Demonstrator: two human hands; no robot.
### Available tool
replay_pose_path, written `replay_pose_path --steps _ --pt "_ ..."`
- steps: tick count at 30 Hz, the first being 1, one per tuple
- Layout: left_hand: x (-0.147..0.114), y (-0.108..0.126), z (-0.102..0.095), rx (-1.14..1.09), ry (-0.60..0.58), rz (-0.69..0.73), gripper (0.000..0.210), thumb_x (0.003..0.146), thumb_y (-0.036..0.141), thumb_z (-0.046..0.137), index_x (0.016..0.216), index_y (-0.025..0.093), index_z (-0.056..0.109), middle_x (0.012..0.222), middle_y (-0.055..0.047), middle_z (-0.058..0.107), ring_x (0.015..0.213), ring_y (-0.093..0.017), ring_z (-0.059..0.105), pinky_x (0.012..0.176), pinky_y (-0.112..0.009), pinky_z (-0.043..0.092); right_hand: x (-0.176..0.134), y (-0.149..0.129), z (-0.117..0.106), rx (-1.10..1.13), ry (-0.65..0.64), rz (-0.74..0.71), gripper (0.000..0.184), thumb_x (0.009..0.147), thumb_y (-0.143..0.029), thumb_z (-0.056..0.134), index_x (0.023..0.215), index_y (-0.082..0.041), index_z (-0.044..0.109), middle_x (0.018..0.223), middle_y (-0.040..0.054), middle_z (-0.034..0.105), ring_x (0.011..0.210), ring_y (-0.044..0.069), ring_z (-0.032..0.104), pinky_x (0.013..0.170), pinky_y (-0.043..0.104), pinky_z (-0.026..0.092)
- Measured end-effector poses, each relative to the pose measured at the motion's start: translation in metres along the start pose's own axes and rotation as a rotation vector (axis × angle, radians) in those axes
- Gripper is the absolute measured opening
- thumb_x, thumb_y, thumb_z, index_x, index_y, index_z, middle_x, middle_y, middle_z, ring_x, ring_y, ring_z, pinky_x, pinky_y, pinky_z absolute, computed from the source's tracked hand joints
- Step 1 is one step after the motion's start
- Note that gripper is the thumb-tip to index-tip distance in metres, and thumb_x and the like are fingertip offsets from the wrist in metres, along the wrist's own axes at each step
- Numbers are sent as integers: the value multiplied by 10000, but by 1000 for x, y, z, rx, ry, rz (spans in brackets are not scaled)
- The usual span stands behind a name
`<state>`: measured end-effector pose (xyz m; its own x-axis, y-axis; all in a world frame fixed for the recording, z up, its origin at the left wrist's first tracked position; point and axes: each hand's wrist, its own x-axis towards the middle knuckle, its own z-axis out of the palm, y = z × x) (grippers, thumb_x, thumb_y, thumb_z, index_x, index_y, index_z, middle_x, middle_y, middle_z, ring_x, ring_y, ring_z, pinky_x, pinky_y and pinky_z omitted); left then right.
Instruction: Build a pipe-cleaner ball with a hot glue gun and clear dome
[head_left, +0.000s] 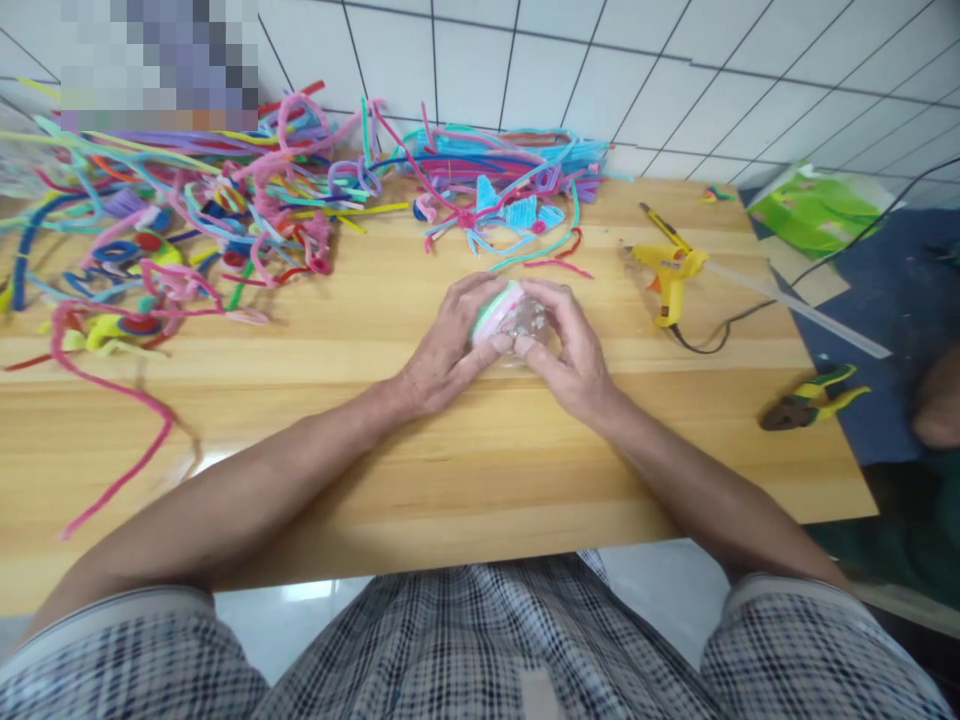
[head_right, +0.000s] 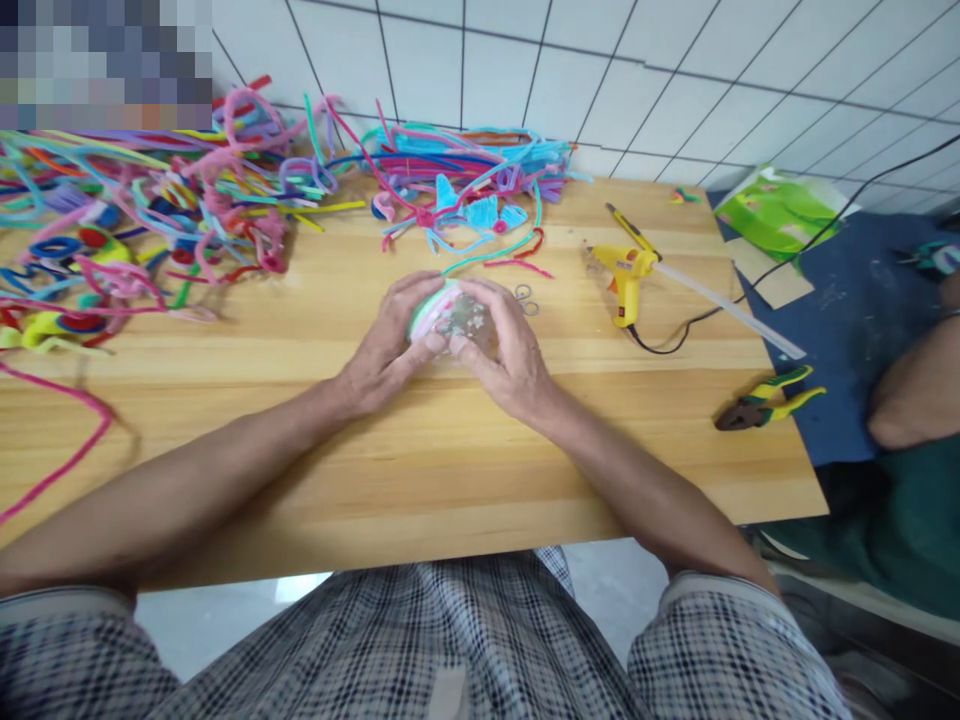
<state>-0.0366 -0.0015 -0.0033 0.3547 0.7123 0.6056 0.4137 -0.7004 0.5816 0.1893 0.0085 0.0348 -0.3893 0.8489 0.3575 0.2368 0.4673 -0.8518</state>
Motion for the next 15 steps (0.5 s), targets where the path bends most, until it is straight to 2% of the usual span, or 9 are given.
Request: replay_pose_path --steps 6,10,15 --pt "1 3 1 -5 -33 4 583 1169 482 483 1697 279 339 1681 -181 492 1658 -316 411 1368 -587 390 -2 -4 3 4 53 28 431 1002 -489 718 1388 -304 668 1511 101 681 1441 324 618 1257 528 495" --pt "0 4 2 3 -48 -13 595 1172 514 444 1704 272 329 1687 -189 472 1664 -324 398 1366 -613 386 -3 -5 4 13 64 49 420 1000 -461 703 1393 -313 692 1553 69 698 1474 328 617 1310 533 447" --pt "0 3 2 -16 -40 -4 594 1163 508 472 1693 275 340 1688 -188 472 1659 -335 400 1368 -621 378 -4 1 7 62 57 78 467 1005 -464 654 1447 -314 672 1640 52 652 1579 312 539 1366 531 384"
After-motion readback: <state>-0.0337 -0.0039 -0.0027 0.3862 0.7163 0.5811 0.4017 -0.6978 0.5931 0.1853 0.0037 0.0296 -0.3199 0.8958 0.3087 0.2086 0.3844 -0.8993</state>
